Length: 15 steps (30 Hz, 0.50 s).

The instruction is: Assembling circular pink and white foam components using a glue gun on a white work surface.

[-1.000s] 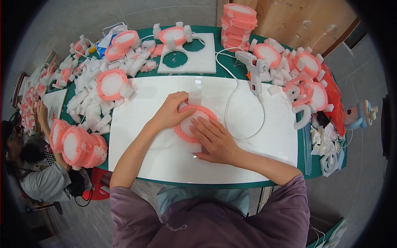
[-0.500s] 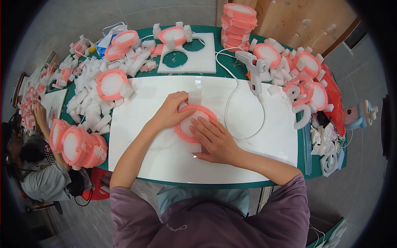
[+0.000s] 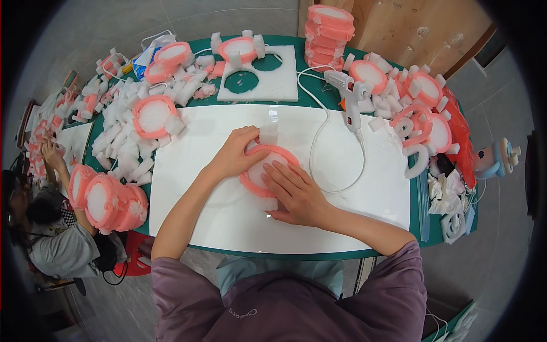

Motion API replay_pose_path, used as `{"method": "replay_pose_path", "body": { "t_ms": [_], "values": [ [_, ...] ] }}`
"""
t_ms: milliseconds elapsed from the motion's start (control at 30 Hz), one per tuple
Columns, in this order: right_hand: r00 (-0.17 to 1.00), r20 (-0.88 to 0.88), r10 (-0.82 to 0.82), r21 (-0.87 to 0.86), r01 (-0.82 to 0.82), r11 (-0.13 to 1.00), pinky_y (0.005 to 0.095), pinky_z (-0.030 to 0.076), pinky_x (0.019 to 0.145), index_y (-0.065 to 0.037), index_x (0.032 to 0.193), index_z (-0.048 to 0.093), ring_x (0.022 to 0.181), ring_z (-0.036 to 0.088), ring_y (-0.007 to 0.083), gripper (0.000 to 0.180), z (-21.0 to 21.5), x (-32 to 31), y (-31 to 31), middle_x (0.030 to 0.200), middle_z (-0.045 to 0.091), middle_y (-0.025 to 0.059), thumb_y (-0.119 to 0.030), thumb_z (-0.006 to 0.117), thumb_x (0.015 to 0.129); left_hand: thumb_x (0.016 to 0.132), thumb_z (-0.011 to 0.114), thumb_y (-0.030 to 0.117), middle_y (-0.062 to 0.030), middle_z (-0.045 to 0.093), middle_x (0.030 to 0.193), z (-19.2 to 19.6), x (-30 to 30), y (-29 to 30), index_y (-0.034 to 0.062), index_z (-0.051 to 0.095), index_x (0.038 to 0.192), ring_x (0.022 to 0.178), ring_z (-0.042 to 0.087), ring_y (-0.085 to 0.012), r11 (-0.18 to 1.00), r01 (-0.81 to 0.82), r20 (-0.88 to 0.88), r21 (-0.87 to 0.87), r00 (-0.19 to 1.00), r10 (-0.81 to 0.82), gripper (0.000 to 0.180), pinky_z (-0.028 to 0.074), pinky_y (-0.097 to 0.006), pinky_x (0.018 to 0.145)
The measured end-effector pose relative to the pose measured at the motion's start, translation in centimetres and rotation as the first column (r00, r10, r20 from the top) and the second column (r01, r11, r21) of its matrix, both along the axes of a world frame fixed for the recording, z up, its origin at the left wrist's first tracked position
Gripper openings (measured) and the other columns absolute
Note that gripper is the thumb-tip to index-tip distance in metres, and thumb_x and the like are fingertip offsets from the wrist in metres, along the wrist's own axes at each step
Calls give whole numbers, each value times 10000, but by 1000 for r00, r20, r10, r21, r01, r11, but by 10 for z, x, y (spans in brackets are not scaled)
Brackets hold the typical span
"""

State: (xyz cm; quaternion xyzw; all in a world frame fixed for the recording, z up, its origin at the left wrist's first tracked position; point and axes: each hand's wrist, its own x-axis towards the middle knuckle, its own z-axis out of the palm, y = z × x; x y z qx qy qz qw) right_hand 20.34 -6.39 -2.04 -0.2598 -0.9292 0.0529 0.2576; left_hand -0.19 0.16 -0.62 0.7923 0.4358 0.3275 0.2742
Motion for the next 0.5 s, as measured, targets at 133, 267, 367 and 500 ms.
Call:
{"method": "replay_pose_path", "body": {
  "t_ms": [133,267,367,500],
  "values": [
    [1000,-6,10,15,-9,1000,444,280,1042,-22,1250,452,1260,371,308,705,1,0,0,1307,433,170,-368,696,687,736,661,191,-160,525,773,0,1,0,-22,505,830,736,492,-317,1000,-7,-2,20,1000,7,280,401,-361,684],
    [1000,-6,9,10,-9,1000,445,285,1038,-20,1249,453,1255,375,311,705,0,0,0,1303,435,173,-367,696,685,737,661,193,-160,526,774,1,0,0,-21,505,828,734,491,-317,1000,-2,7,24,1000,2,280,400,-361,682],
    [1000,-11,10,11,-10,1000,447,290,1034,-21,1246,454,1252,377,313,704,0,0,1,1302,433,176,-364,698,681,738,661,193,-160,528,777,3,1,-1,-21,505,828,733,491,-316,1000,-1,-14,4,1000,1,280,400,-361,679],
    [1000,-16,10,7,-10,1000,449,291,1032,-21,1245,453,1250,379,315,706,1,0,0,1301,432,176,-357,702,676,739,661,191,-161,532,784,1,0,0,-25,509,830,736,494,-316,1000,-2,-1,2,1000,2,279,403,-358,678]
  ]
}}
